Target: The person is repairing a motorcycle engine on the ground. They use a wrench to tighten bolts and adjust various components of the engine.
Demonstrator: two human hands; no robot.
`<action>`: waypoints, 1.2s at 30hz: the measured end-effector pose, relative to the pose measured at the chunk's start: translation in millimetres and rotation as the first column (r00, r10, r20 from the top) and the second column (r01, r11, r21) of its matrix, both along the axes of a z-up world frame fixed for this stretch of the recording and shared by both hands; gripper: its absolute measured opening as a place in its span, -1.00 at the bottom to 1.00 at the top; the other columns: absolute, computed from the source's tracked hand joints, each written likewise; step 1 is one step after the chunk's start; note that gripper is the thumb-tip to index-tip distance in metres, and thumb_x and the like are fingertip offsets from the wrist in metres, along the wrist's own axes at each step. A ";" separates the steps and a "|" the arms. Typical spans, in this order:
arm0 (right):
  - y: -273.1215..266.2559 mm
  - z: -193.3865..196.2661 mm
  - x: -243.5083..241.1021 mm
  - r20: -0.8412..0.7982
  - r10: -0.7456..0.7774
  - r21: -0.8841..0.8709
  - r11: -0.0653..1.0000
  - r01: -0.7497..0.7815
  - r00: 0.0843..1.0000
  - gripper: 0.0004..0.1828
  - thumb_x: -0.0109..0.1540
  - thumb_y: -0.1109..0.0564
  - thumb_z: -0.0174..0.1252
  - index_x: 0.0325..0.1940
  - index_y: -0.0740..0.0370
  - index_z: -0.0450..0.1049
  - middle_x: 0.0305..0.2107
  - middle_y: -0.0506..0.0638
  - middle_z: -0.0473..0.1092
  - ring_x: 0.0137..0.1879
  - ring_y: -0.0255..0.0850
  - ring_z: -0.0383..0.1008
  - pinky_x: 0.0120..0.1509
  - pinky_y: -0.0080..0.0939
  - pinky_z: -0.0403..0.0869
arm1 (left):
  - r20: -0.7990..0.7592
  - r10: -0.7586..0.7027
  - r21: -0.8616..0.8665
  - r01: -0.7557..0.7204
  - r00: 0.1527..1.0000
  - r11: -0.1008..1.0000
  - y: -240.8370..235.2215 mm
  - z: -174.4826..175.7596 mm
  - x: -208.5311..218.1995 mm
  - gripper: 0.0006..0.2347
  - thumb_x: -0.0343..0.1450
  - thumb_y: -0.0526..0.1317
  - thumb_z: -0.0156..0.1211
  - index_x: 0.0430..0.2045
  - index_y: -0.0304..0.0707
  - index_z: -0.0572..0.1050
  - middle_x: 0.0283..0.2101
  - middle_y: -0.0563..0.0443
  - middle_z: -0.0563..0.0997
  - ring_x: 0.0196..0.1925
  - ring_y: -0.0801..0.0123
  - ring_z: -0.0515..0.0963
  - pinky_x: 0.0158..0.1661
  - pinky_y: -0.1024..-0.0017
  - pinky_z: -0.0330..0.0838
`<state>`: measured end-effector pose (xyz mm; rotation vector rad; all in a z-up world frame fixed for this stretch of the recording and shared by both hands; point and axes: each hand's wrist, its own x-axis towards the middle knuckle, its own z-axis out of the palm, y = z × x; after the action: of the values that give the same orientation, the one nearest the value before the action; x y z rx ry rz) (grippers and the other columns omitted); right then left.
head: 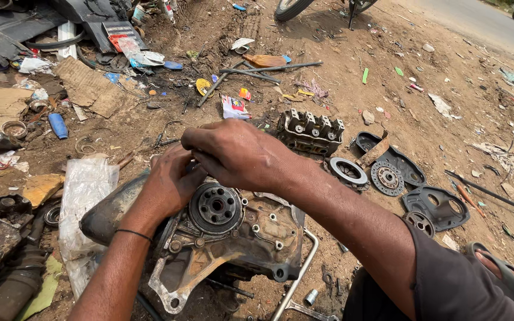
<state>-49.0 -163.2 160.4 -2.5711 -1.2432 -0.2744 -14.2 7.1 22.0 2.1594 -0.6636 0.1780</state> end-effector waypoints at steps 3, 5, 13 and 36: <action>-18.2 8.5 10.6 -0.046 -0.213 -0.007 0.977 0.213 0.976 -0.87 0.26 0.20 0.16 -0.17 0.32 0.49 -0.42 0.14 0.55 -0.34 -0.04 0.61 -0.16 0.00 0.57 | 0.107 -0.039 -0.168 0.056 0.993 0.984 -0.9 1.0 -3.2 -0.76 0.40 -0.20 0.20 -0.09 -0.25 0.59 0.02 -0.09 0.63 0.18 -0.02 0.52 0.17 0.04 0.29; -38.9 12.6 19.4 -0.154 -0.360 -0.071 0.933 0.353 0.920 -0.88 0.25 0.17 0.14 -0.20 0.27 0.52 -0.46 0.06 0.56 -0.39 -0.16 0.62 -0.18 -0.09 0.60 | 0.047 -0.058 -0.163 0.064 0.997 0.985 -2.2 3.7 -4.2 -0.79 0.42 -0.21 0.17 -0.12 -0.22 0.59 -0.02 -0.05 0.65 0.15 0.06 0.56 0.18 0.11 0.35; -85.3 -10.5 22.5 -0.494 -0.514 -0.531 0.817 0.225 0.701 -0.71 0.38 0.00 -0.01 -0.20 0.18 0.55 -0.51 -0.06 0.55 -0.44 -0.33 0.56 -0.27 -0.21 0.55 | 0.064 -0.077 -0.100 0.083 0.995 0.992 -6.6 10.4 1.5 -0.82 0.42 -0.21 0.17 -0.17 -0.09 0.65 -0.02 0.03 0.67 0.17 0.14 0.55 0.21 0.12 0.34; -51.8 -47.9 -10.9 -0.992 -0.004 -0.055 0.908 0.416 -0.124 -0.74 0.46 0.09 -0.15 0.08 0.35 0.25 -0.34 0.22 0.56 -0.43 -0.14 0.59 -0.38 -0.21 0.57 | 0.120 -0.108 -0.153 0.126 0.987 0.980 2.2 9.9 -7.4 -0.66 0.34 -0.16 0.19 0.01 -0.13 0.57 0.07 -0.03 0.63 0.20 0.07 0.49 0.25 -0.02 0.15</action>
<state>-60.0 -215.1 112.5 -1.6699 -0.0504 1.2179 -21.6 9.3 31.9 1.9610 -0.8107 0.2801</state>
